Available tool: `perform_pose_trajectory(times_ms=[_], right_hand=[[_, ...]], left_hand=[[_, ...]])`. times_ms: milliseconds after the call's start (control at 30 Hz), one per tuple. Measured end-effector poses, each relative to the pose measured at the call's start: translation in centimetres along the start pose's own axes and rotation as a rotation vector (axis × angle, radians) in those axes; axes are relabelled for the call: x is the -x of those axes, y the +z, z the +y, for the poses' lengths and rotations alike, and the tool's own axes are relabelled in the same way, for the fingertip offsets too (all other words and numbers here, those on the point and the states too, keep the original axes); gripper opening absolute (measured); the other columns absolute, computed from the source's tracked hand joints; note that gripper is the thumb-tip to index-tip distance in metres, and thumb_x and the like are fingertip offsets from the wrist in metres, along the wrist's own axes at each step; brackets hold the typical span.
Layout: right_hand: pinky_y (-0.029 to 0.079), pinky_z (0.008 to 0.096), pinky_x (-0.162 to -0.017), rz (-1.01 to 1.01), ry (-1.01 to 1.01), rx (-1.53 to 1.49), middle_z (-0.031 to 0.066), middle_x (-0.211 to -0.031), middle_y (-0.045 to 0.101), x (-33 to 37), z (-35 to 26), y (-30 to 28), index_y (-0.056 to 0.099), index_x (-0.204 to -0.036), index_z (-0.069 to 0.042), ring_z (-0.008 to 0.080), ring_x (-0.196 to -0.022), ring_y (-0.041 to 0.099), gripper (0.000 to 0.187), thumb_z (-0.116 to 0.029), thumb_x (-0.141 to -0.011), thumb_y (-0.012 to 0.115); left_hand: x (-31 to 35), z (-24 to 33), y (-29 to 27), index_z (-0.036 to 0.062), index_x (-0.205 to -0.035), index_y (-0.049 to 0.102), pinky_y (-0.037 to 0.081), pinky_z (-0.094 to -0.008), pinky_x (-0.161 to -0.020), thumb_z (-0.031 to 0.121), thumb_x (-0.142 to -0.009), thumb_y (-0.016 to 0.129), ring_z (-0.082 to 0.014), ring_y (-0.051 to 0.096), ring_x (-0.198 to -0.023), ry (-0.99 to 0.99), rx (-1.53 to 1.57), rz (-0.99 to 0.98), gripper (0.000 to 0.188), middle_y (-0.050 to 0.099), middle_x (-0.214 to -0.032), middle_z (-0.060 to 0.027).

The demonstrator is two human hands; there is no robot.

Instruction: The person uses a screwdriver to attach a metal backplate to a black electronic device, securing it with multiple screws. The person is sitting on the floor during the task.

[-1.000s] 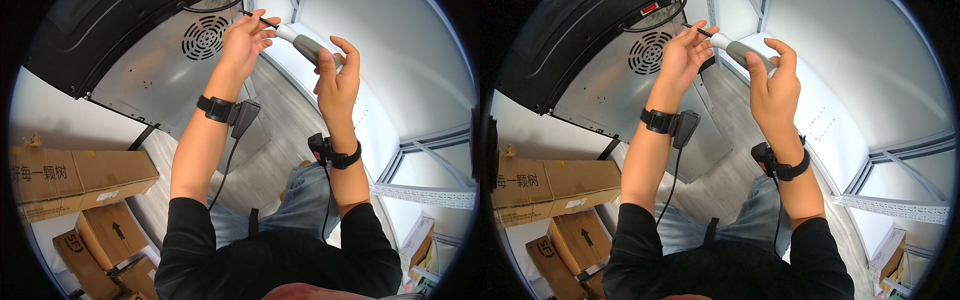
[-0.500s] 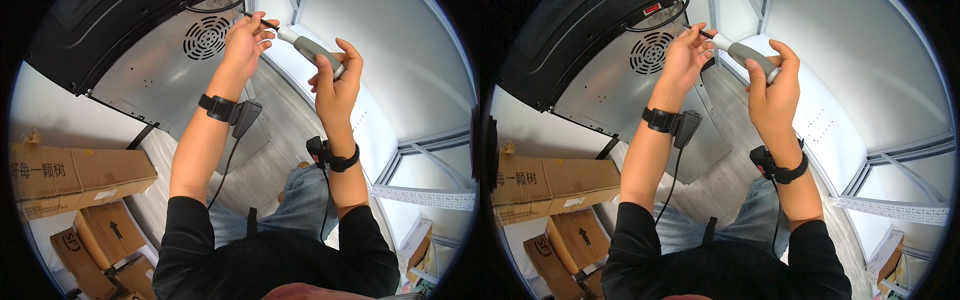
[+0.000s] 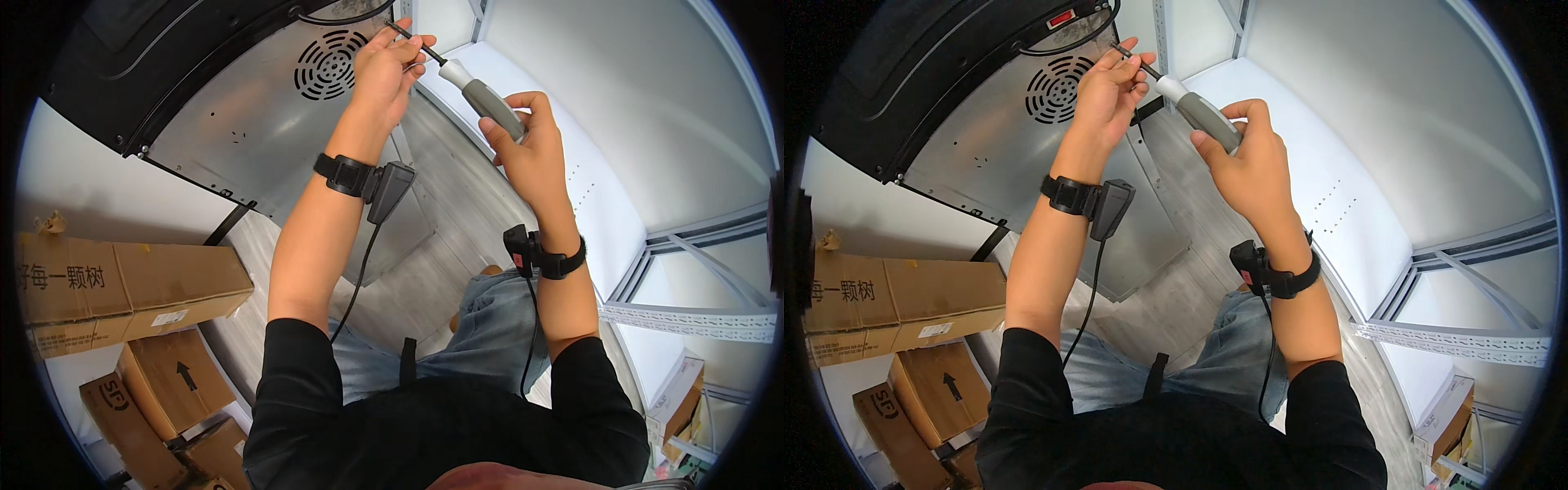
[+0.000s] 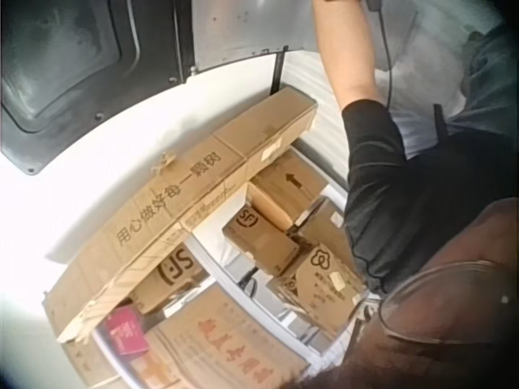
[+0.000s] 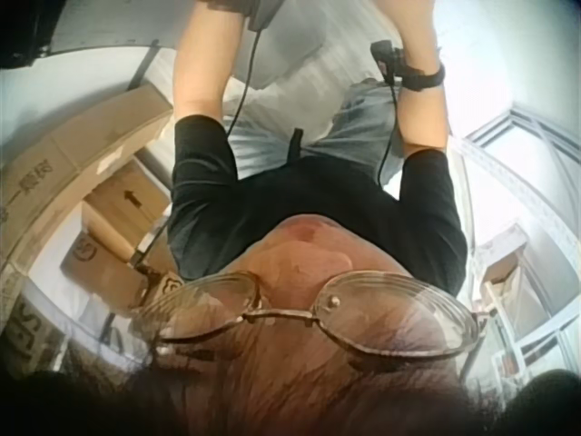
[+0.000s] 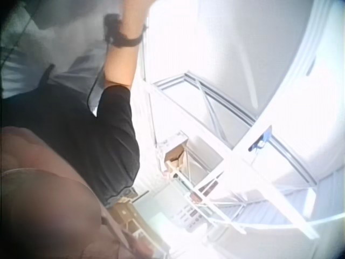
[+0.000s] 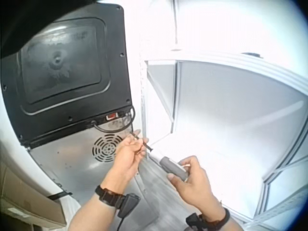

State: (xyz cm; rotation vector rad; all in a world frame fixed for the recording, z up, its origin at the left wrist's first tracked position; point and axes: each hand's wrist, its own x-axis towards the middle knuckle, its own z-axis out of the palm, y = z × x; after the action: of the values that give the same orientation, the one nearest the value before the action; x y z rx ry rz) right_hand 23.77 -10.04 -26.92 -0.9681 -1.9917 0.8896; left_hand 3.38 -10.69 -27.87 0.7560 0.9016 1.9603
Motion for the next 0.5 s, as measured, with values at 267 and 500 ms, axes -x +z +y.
perform_pose_trajectory(times_ms=[267, 500], right_hand=[[0.04, 0.0252, -0.046, -0.049, 0.115, -0.119, 0.0081, -0.065, 0.063, 0.3, 0.0, -0.2, 0.055, -0.093, -0.001, 0.0126, -0.051, 0.055, 0.034, -0.033, -0.086, 0.067], [0.035, 0.0222, -0.042, -0.193, 0.215, -0.245, 0.0021, -0.051, 0.051, 0.3, -0.5, -0.9, 0.058, -0.076, -0.003, 0.0079, -0.042, 0.046, 0.04, -0.04, -0.093, 0.056]], left_hand=[[-0.1, -0.2, -0.2, -0.001, -0.126, 0.048, 0.043, -0.0202, -0.063, 0.005, -0.089, 0.059, -0.0075, 0.05, -0.068, 0.032, -0.097, 0.041, 0.039, 0.066, -0.094, -0.0091], [-0.3, 0.0, -0.3, -0.0017, -0.125, 0.051, 0.042, -0.0198, -0.061, 0.008, -0.087, 0.063, -0.0062, 0.048, -0.066, 0.033, -0.161, 0.06, 0.04, 0.066, -0.09, -0.0072]])
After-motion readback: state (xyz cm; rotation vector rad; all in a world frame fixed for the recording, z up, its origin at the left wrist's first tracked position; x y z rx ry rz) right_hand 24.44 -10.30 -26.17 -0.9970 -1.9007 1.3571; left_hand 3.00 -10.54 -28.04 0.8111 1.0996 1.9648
